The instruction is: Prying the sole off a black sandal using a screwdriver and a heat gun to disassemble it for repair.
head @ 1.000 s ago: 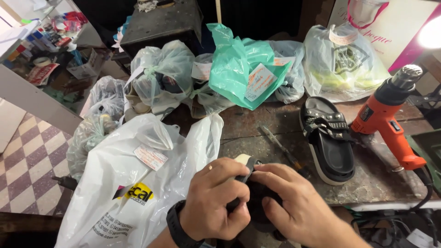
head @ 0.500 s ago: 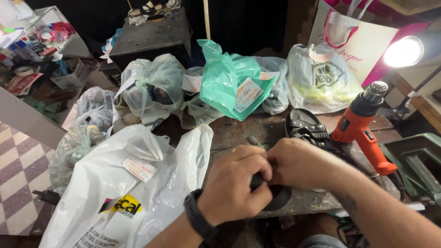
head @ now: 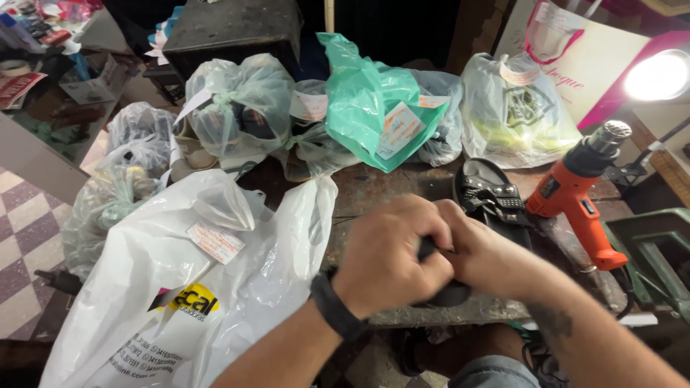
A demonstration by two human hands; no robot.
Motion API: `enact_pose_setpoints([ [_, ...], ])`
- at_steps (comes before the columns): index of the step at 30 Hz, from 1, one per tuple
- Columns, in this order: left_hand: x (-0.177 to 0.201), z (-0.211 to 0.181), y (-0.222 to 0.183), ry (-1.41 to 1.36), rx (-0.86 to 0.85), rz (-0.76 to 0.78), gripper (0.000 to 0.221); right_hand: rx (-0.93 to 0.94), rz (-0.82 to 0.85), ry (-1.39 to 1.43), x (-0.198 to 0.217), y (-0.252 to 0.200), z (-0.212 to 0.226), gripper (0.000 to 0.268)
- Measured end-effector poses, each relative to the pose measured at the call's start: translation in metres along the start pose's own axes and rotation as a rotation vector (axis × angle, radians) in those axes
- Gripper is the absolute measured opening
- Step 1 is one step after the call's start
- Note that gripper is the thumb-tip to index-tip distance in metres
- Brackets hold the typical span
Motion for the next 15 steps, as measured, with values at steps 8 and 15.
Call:
enact_pose_setpoints([
  [8, -0.009, -0.037, -0.024, 0.063, -0.102, 0.062, 0.014, 0.050, -0.014, -0.133, 0.023, 0.018, -0.004, 0.014],
  [15, -0.001, -0.041, -0.033, 0.104, -0.125, -0.040, 0.006, 0.119, -0.014, -0.255, 0.002, -0.002, -0.003, 0.013],
])
Point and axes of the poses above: each hand's wrist, its own y-axis towards the middle knuckle, its own x-axis out of the back of the hand, z = x × y, the point moved 10 cm from there along y, towards the middle knuckle, and after that the axes turned 3 degrees about x, right-handed, at the moved point
